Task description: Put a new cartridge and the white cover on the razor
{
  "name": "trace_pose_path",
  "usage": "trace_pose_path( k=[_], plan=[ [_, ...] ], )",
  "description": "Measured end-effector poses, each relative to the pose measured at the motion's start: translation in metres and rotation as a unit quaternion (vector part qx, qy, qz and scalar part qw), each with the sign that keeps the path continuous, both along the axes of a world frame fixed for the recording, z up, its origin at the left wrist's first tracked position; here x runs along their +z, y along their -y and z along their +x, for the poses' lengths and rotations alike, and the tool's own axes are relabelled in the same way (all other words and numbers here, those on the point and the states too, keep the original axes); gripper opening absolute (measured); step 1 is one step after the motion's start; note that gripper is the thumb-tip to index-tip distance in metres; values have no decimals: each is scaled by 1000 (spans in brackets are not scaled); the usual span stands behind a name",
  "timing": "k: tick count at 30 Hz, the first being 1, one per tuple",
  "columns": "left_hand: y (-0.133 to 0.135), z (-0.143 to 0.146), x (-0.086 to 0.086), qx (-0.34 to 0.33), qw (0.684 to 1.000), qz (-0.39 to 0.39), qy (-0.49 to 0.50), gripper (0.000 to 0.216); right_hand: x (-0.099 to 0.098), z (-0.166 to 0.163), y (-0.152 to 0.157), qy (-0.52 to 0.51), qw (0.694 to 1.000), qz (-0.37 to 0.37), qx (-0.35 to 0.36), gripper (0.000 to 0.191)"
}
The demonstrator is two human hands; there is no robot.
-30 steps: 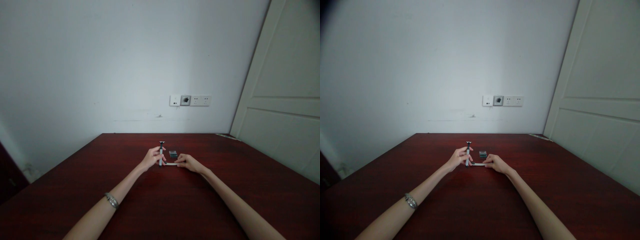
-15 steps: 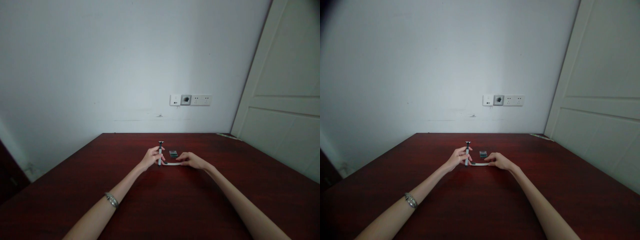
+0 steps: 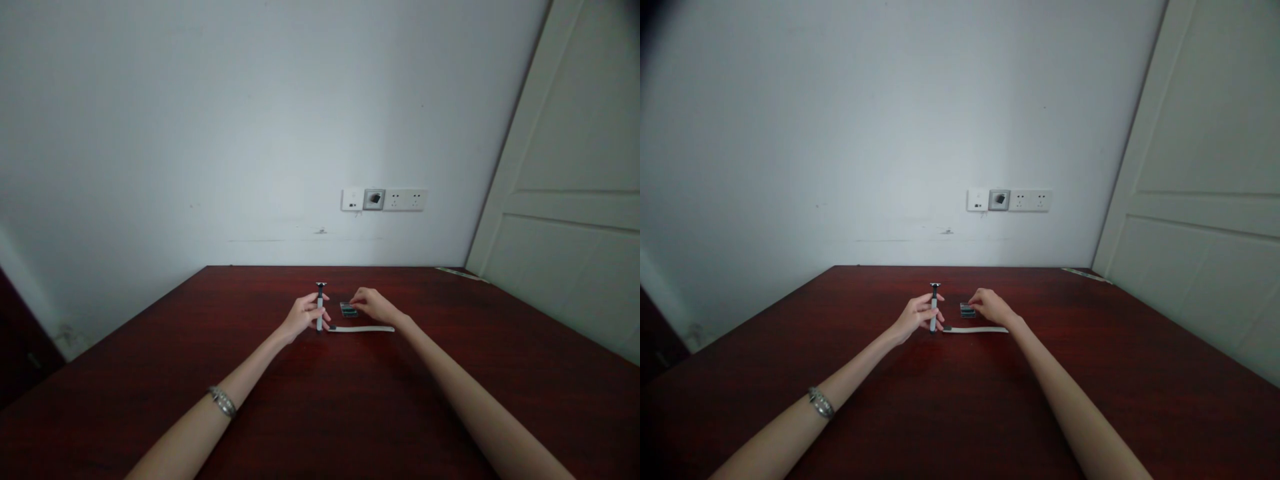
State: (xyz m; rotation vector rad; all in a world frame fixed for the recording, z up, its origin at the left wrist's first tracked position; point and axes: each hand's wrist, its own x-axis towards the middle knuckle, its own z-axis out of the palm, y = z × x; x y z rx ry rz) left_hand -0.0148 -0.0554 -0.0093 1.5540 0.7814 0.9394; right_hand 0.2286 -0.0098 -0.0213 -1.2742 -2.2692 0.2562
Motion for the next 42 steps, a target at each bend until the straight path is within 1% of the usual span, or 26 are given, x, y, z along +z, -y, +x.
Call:
trace_pose_path(
  k=[5, 8, 16, 25, 31, 36, 42],
  plan=[
    [0, 1, 1, 0, 1000, 0, 5, 37, -11, -2, -4, 21, 1000, -11, -5, 21],
    [0, 2, 1, -1, 1000, -4, 7, 38, -14, -4, -4, 27, 1000, -10, -8, 22],
    [1, 1, 1, -4, 1000, -4, 7, 37, -11, -10, 2, 44, 999, 2, -27, 23],
    [2, 2, 2, 0, 1000, -1, -1, 37, -12, -12, -2, 87, 995, 16, -37, 21],
    [1, 2, 1, -6, 1000, 1, -3, 36, -11, -12, 0, 93, 995, 24, -27, 20],
    [1, 3, 1, -7, 1000, -2, 1, 39, -12, -13, 2, 97, 994, 34, -27, 23],
    [2, 3, 2, -6, 1000, -2, 0, 39, -10, -13, 5, 124, 991, 44, -23, 26]
  ],
)
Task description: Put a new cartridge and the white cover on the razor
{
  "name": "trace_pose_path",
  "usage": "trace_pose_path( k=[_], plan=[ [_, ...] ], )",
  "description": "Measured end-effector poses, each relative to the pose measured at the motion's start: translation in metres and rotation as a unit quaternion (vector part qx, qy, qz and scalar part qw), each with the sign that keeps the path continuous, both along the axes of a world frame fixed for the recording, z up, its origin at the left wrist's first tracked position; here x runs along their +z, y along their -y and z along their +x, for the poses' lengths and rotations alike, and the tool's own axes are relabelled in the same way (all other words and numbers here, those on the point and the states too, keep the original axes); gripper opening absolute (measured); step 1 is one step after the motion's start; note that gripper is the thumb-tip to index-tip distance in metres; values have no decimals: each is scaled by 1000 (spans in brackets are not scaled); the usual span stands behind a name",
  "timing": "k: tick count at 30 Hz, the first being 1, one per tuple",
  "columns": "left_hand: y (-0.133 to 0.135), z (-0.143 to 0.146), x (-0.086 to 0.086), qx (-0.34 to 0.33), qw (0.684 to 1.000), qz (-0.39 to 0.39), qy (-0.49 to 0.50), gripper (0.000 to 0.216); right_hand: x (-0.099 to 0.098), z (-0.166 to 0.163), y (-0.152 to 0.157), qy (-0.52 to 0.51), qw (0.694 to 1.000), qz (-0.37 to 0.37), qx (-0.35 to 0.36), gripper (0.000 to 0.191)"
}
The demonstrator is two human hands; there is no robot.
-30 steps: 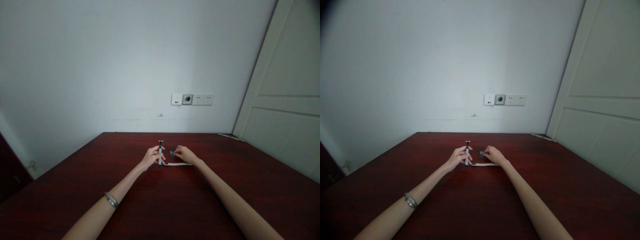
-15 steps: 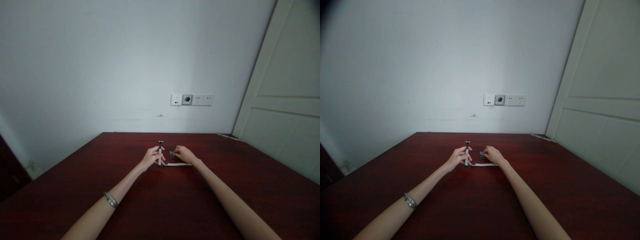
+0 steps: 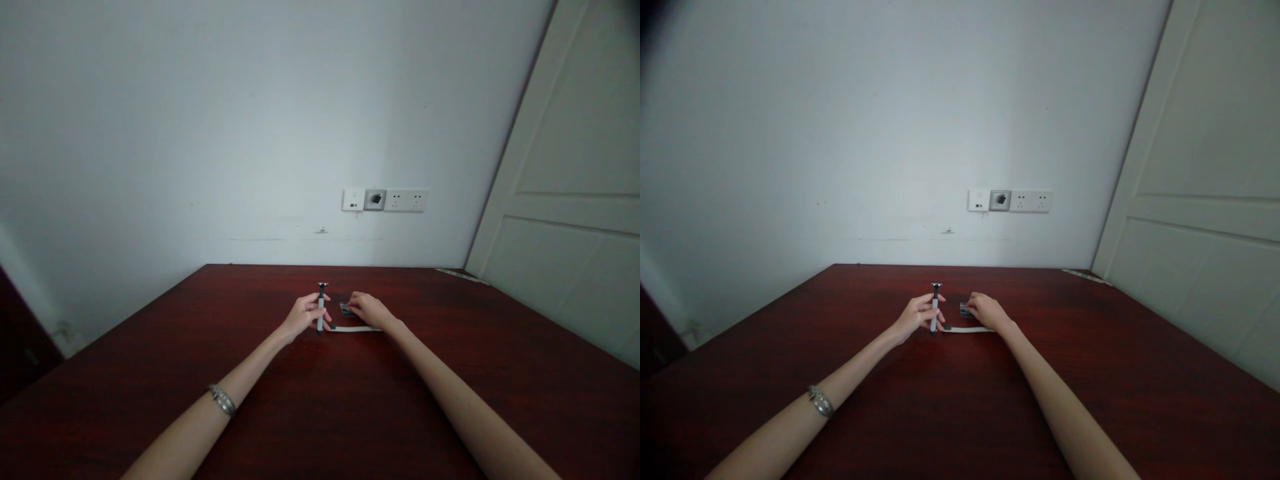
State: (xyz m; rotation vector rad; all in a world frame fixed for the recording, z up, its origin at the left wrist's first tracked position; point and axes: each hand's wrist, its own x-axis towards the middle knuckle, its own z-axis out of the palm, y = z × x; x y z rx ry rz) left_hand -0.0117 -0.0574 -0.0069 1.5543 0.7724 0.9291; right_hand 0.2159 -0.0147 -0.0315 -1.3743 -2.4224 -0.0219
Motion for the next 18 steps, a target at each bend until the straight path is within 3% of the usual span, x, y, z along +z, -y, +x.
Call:
trace_pose_path(
  k=[9, 18],
  plan=[
    [-1, 0, -2, -3, 1000, 1, 3, 37, 7, -3, 7, 96, 995, 30, -2, 30],
    [-1, 0, -1, -2, 1000, 0, 2, 37, 6, -3, 5, 101, 994, 35, -8, 32]
  ],
)
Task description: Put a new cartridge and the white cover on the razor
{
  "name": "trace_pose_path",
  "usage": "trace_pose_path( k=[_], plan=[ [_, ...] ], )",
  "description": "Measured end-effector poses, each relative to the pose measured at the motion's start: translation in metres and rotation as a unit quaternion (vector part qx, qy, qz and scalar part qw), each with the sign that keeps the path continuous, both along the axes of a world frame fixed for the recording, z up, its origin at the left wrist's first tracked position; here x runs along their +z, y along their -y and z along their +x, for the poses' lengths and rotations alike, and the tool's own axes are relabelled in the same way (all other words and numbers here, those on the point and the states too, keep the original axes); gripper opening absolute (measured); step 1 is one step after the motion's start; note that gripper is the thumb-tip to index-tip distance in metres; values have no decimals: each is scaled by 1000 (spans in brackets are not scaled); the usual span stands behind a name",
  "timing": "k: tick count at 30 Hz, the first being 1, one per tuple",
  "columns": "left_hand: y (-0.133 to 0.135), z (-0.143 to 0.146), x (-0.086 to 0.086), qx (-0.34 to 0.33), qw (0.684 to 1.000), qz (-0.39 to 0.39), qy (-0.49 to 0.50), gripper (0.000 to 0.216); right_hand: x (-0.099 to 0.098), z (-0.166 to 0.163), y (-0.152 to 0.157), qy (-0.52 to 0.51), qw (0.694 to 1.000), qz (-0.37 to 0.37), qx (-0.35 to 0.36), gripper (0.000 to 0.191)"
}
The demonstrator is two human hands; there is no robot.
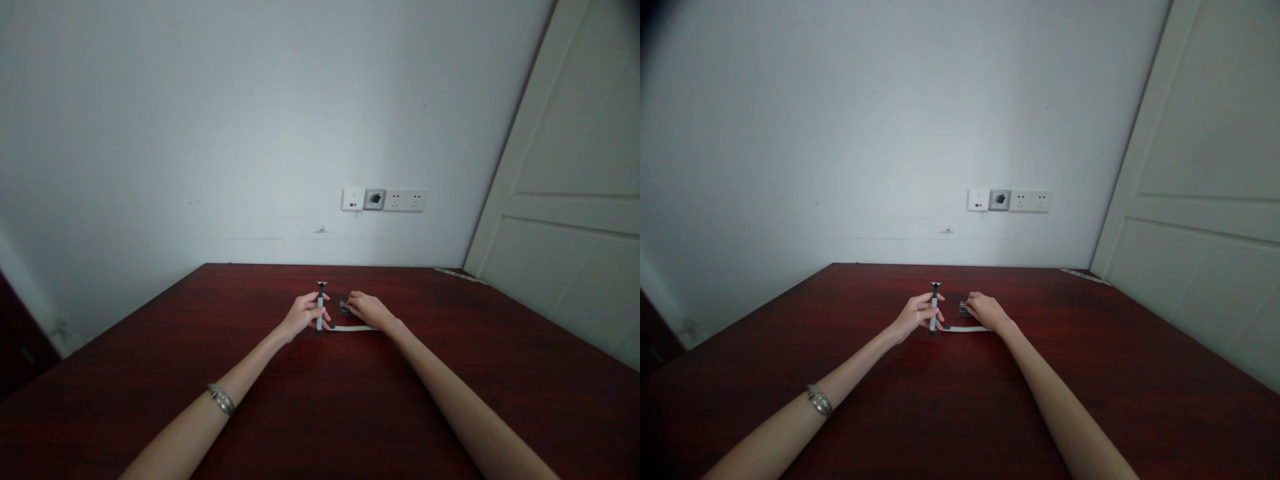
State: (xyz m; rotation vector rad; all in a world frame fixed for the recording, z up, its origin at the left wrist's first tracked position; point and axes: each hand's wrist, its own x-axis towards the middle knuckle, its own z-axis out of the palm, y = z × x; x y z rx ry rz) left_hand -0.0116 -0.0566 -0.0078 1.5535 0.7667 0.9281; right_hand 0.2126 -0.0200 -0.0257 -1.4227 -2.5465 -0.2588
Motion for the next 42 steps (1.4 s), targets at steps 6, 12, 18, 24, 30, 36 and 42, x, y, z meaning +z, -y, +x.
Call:
trace_pose_path(
  k=[6, 12, 18, 24, 30, 36, 42],
  plan=[
    [-1, 0, -1, -1, 1000, -5, 0, 39, 0, 3, -1, -21, 999, -29, -1, 25],
    [-1, -1, -1, -7, 1000, -1, 0, 37, -4, 6, -4, -60, 997, -37, -2, 25],
    [-2, 0, -2, 7, 1000, 2, 0, 34, -6, 6, -4, -102, 995, -10, 19, 24],
    [-2, 2, -2, 36, 999, 16, 20, 32, -2, 9, -9, -230, 973, -19, 30, 23],
    [1, 4, 3, 30, 999, 27, 18, 34, 14, 16, -2, -359, 932, -25, 34, 23],
    [1, 3, 6, 22, 999, 35, 34, 35, 30, 13, 7, -438, 891, -112, 44, 30],
    [2, 3, 8, 10, 999, 24, 41, 37, 44, 0, 23, -505, 825, -246, 56, 44]
  ],
)
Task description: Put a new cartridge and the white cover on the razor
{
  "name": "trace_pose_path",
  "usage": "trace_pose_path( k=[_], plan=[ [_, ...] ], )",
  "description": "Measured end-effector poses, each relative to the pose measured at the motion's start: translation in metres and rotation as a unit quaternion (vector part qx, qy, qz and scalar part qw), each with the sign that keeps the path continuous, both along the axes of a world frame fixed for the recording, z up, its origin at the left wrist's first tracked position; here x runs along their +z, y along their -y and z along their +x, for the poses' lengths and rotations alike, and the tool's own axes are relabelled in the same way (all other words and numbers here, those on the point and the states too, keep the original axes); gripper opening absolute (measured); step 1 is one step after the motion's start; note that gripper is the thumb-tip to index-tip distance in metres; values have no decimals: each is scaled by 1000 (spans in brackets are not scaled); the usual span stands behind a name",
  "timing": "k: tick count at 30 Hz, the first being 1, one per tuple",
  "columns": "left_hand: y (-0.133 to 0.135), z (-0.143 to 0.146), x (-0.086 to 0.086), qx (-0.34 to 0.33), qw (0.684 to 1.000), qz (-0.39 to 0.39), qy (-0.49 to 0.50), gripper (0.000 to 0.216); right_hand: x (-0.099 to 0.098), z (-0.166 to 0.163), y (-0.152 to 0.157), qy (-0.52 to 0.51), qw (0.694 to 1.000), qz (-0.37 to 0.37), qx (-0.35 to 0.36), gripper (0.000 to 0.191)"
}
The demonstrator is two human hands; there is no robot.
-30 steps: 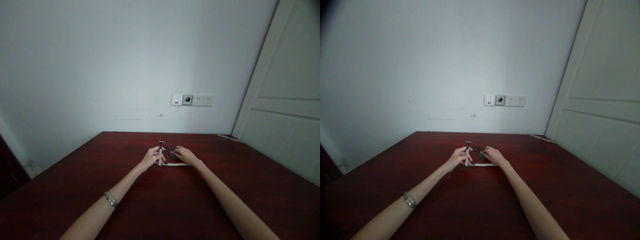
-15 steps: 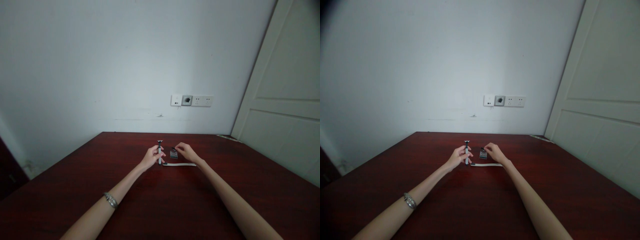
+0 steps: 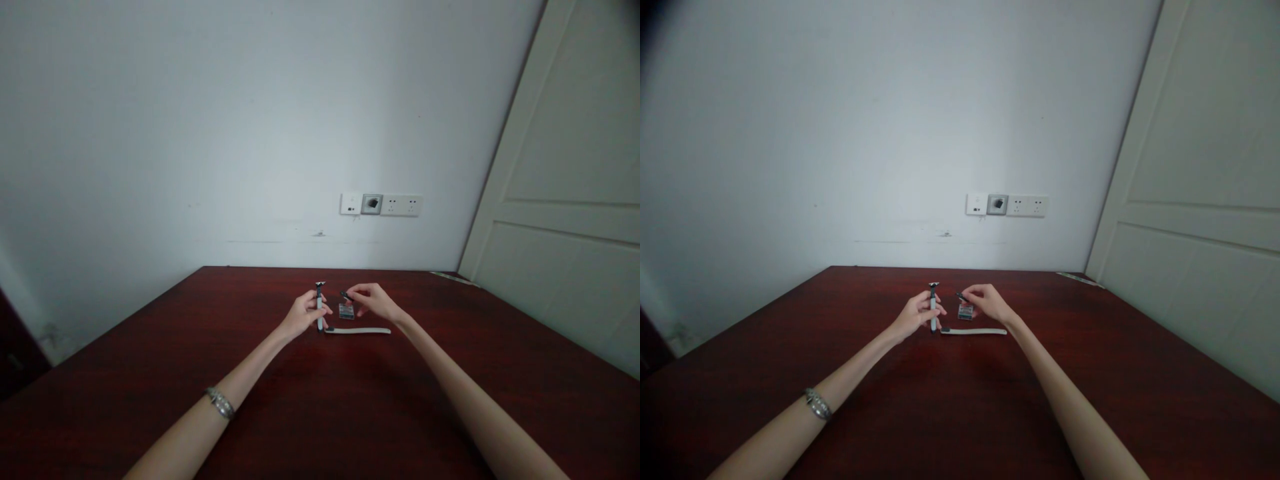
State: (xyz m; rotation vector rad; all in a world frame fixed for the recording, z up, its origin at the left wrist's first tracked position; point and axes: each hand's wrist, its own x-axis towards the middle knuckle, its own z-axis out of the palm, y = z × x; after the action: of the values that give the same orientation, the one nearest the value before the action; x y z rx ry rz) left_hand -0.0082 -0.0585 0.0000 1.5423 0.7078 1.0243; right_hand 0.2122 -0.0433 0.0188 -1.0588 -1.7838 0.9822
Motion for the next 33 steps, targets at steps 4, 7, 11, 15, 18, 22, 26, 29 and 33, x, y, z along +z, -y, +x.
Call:
trace_pose_path(
  k=[4, 7, 11, 15, 18, 22, 26, 29, 33],
  plan=[
    [0, 0, 1, 6, 1000, 3, -9, 38, 5, -6, 8, 9, 999, -21, 31, 44],
    [0, 0, 2, 20, 1000, 9, -9, 38, 4, -11, 11, 18, 998, -28, 48, 43],
    [0, 0, 2, 29, 999, 11, -6, 38, 1, -19, 12, 20, 998, -22, 59, 40],
    [0, 2, 2, 37, 999, 7, -10, 38, -1, -26, 13, 27, 998, -10, 60, 39],
    [1, 2, 4, 39, 999, 11, -18, 36, -2, -29, 14, 30, 998, -10, 61, 39],
    [1, 2, 4, 40, 999, 13, -18, 34, -2, -30, 15, 24, 998, -9, 62, 38],
    [0, 0, 3, 49, 999, 12, -11, 36, -1, -25, 13, 5, 997, -20, 69, 40],
    [-1, -1, 3, 57, 998, 11, -13, 37, 0, -17, 11, -11, 997, -34, 74, 42],
    [-1, -2, 4, 65, 998, 10, -13, 36, 1, -12, 10, -22, 996, -43, 73, 42]
  ],
)
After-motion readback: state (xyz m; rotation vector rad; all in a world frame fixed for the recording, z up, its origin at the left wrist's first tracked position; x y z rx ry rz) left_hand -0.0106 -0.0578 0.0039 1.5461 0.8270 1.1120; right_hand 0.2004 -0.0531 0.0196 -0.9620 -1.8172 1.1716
